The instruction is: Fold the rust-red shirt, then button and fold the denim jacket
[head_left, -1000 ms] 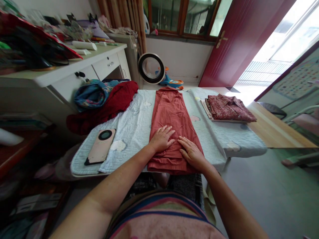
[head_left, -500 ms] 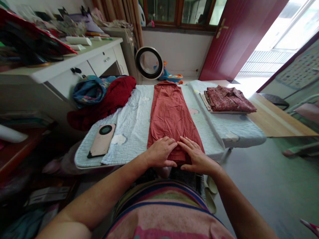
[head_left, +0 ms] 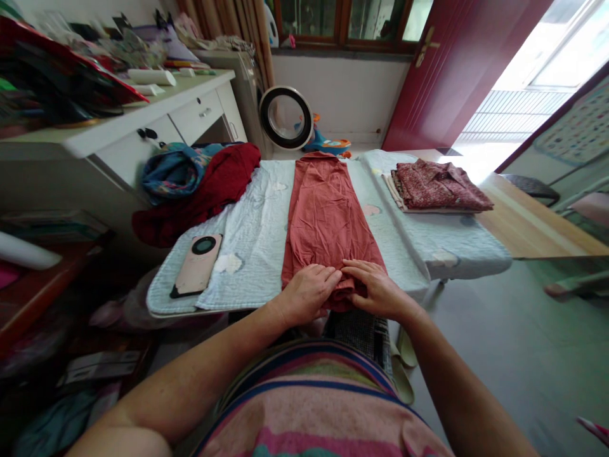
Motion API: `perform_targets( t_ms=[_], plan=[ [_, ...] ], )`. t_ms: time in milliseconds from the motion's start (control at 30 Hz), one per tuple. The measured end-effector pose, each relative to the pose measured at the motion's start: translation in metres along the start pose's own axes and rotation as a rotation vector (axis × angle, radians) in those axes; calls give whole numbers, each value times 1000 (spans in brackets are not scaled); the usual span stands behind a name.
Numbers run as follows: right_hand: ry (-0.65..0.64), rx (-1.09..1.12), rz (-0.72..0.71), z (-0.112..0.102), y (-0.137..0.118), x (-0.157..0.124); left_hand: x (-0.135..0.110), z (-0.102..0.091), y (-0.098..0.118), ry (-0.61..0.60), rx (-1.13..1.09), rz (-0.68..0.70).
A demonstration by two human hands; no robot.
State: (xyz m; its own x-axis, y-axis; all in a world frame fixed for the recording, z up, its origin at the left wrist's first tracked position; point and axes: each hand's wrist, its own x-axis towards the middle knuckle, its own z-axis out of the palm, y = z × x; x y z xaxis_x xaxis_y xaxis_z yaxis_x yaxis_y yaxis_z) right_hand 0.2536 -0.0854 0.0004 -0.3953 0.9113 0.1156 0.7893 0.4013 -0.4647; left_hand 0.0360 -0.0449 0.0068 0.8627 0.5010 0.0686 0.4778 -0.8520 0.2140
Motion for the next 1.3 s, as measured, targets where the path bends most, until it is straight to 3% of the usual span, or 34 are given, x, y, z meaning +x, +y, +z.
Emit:
perform_targets(
  t_ms=[233,433,667,900,1067,1300],
  plan=[
    [-10,-6,3,-5,-4,2,0,-3,2,-10,-74,-55],
    [-99,-85,27,2,-8,-7,3,-13,-14,-62,-175,-42],
    [38,-75,11,14,-12,-11,3,-23,-21,-138,-234,-56],
    [297,-13,-58,27,-19,-20,3,-13,-18,-59,-194,-136],
    [470,-124,-80,35,-23,-24,6,-14,-17,-65,-148,-186],
    [355,-326,-82,45,-26,-34,8,-12,-18,-44,-125,-204]
  ],
)
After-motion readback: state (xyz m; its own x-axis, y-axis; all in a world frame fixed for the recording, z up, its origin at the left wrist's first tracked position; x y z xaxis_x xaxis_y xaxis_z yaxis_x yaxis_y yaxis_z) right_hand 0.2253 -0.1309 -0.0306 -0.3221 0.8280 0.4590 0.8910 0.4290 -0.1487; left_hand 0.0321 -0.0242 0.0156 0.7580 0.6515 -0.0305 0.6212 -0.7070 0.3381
